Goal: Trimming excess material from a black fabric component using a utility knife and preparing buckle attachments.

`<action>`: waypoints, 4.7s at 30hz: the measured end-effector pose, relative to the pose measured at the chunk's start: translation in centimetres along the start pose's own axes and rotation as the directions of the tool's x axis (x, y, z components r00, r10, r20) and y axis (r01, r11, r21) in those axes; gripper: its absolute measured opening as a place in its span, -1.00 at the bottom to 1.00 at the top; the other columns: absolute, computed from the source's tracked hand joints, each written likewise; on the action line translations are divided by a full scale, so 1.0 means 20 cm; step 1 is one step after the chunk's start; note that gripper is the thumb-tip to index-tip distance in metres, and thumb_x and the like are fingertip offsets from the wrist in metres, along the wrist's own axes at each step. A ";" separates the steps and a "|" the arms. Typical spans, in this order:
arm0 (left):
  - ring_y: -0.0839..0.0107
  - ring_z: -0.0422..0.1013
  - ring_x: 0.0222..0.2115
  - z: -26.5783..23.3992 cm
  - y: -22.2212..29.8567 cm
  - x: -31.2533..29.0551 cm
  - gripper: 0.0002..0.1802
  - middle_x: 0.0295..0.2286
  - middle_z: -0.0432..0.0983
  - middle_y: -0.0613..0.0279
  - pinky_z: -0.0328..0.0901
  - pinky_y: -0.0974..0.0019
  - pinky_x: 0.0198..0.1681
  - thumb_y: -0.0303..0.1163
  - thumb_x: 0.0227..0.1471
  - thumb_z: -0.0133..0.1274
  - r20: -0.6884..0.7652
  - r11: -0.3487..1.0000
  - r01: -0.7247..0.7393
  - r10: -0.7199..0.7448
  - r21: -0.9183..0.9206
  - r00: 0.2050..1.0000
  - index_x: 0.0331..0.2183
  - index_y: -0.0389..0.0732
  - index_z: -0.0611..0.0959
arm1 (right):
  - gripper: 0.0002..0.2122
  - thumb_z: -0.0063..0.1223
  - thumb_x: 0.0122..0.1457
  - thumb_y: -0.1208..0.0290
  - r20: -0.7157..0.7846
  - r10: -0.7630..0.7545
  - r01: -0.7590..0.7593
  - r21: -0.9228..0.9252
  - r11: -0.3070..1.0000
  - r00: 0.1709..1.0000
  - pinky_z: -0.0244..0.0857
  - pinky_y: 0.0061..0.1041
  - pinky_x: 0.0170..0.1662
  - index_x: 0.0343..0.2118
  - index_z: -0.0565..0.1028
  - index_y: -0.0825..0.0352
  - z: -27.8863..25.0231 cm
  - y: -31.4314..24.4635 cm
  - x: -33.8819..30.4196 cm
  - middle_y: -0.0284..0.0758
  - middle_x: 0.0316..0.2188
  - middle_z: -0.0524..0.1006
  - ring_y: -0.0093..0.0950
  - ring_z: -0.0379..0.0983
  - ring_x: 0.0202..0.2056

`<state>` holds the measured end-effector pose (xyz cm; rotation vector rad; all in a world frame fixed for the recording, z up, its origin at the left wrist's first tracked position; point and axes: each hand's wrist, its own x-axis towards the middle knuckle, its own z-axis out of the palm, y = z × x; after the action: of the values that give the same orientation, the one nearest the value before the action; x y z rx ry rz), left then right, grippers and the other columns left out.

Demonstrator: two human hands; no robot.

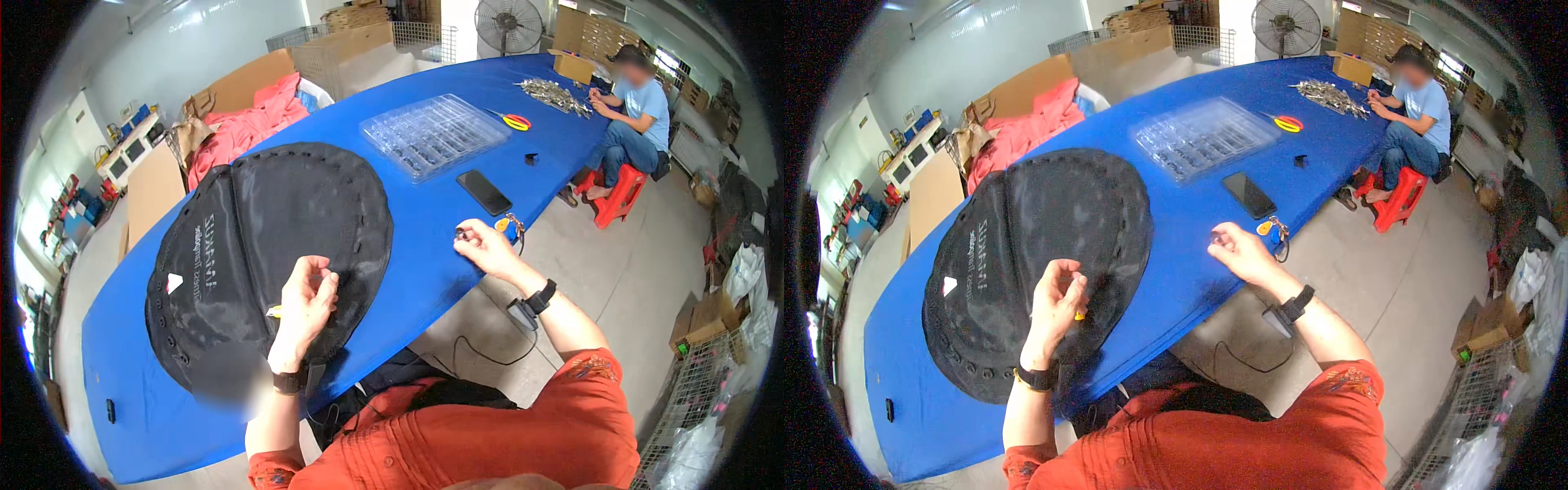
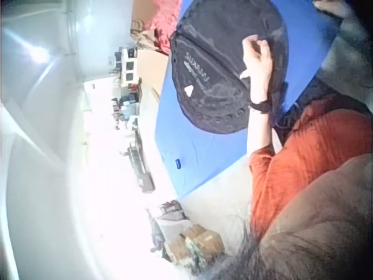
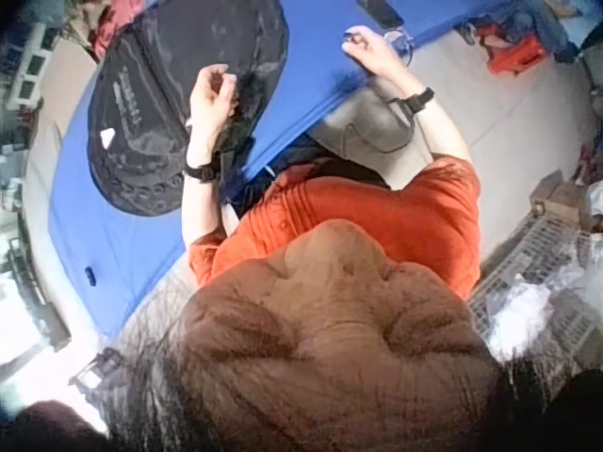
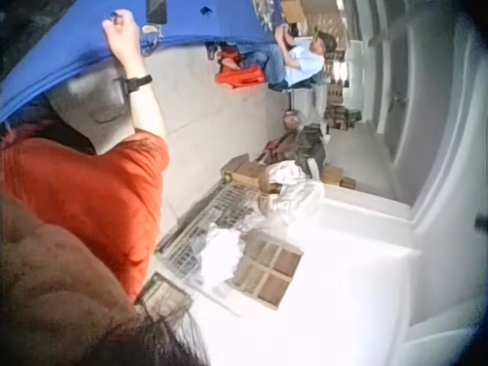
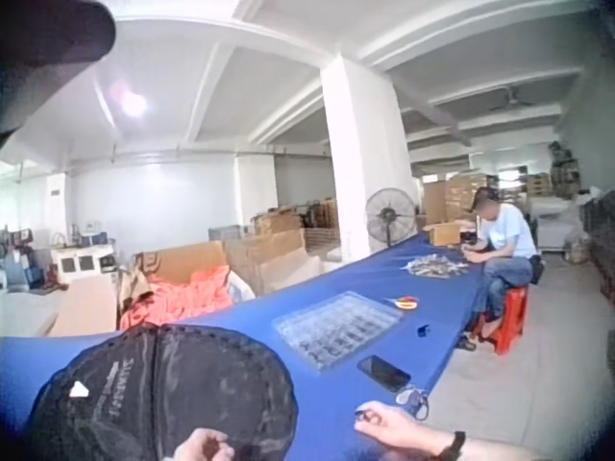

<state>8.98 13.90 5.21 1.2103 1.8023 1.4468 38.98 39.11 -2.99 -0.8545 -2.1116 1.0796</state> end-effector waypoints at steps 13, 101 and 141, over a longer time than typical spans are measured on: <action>0.49 0.55 -0.34 0.27 -0.14 0.30 -0.64 -0.23 0.49 0.25 0.55 0.37 -0.37 -0.45 0.31 0.15 0.289 0.994 0.036 -0.064 0.098 0.955 0.07 -0.29 0.47 | -0.67 0.29 0.30 0.35 -0.272 0.201 -0.185 0.084 0.979 0.941 0.46 -0.49 -0.24 0.04 0.51 0.37 -0.54 0.34 0.22 -0.41 -0.30 0.62 -0.63 0.54 -0.31; 0.06 0.54 0.08 0.35 0.08 0.83 -0.16 0.17 0.44 -0.23 0.49 0.13 0.10 -0.50 0.20 0.25 0.310 0.919 -0.133 0.013 0.370 0.951 0.38 -0.32 0.22 | -0.61 0.20 0.35 0.22 -0.160 0.142 -0.196 -0.405 0.893 0.977 0.49 -0.06 -0.04 0.06 0.41 0.38 -0.63 0.38 0.47 0.06 -0.16 0.66 0.08 0.62 -0.07; 0.28 0.58 -0.16 -0.15 -0.38 -0.60 -0.66 -0.13 0.62 -0.01 0.47 0.25 -0.03 -0.50 0.27 0.15 -0.240 0.960 0.072 -0.006 0.269 0.971 0.06 -0.36 0.61 | -0.59 0.25 0.29 0.11 -0.292 0.067 -0.232 -0.579 0.782 0.954 0.48 0.00 0.00 -0.09 0.51 0.44 -0.11 0.11 0.41 0.04 -0.12 0.65 0.04 0.61 -0.06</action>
<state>9.57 1.68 -2.63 1.1625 2.2399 1.3992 36.22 47.41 -1.85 -1.4033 -2.2071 0.2949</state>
